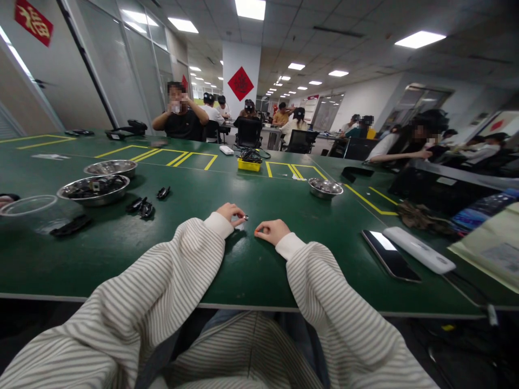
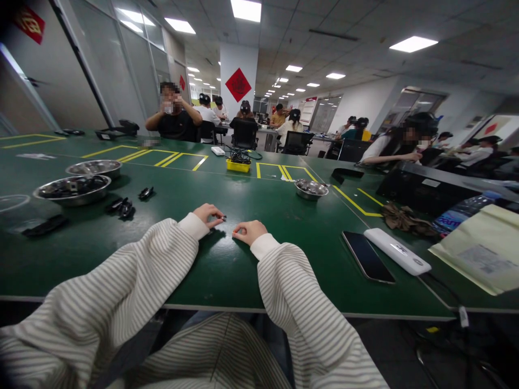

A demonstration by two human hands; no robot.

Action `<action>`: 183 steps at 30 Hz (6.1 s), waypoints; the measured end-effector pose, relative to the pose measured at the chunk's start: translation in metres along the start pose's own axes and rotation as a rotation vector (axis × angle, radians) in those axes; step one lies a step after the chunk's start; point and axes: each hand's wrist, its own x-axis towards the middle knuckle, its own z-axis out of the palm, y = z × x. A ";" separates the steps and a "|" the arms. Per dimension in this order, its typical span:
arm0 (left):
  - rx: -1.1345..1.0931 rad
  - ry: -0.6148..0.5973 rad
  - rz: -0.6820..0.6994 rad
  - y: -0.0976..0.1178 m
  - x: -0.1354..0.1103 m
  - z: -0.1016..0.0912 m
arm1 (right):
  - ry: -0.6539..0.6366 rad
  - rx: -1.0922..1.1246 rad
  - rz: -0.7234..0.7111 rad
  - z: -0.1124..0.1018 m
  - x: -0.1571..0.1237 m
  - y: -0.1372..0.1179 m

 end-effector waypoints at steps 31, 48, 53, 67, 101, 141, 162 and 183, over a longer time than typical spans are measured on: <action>0.001 -0.039 0.192 0.016 -0.007 0.014 | 0.056 0.109 -0.037 -0.001 0.000 -0.009; -0.019 -0.038 0.191 0.015 -0.006 0.015 | 0.142 0.169 -0.061 -0.003 0.000 -0.007; -0.023 -0.038 0.184 0.015 -0.005 0.016 | 0.153 0.192 -0.050 -0.002 0.000 -0.005; -0.012 -0.042 0.149 0.015 -0.004 0.016 | 0.148 0.186 -0.056 -0.006 -0.001 -0.010; -0.063 0.004 0.283 0.019 -0.011 0.009 | 0.158 0.320 -0.071 -0.001 0.000 -0.010; 0.338 -0.019 -0.405 -0.079 -0.014 -0.037 | 0.077 0.278 -0.033 -0.003 0.001 -0.019; 0.334 0.011 -0.322 -0.026 -0.008 -0.023 | 0.050 0.186 0.036 -0.008 0.003 -0.018; 0.103 0.075 -0.292 -0.050 -0.014 -0.015 | 0.056 0.046 -0.070 -0.005 0.006 -0.008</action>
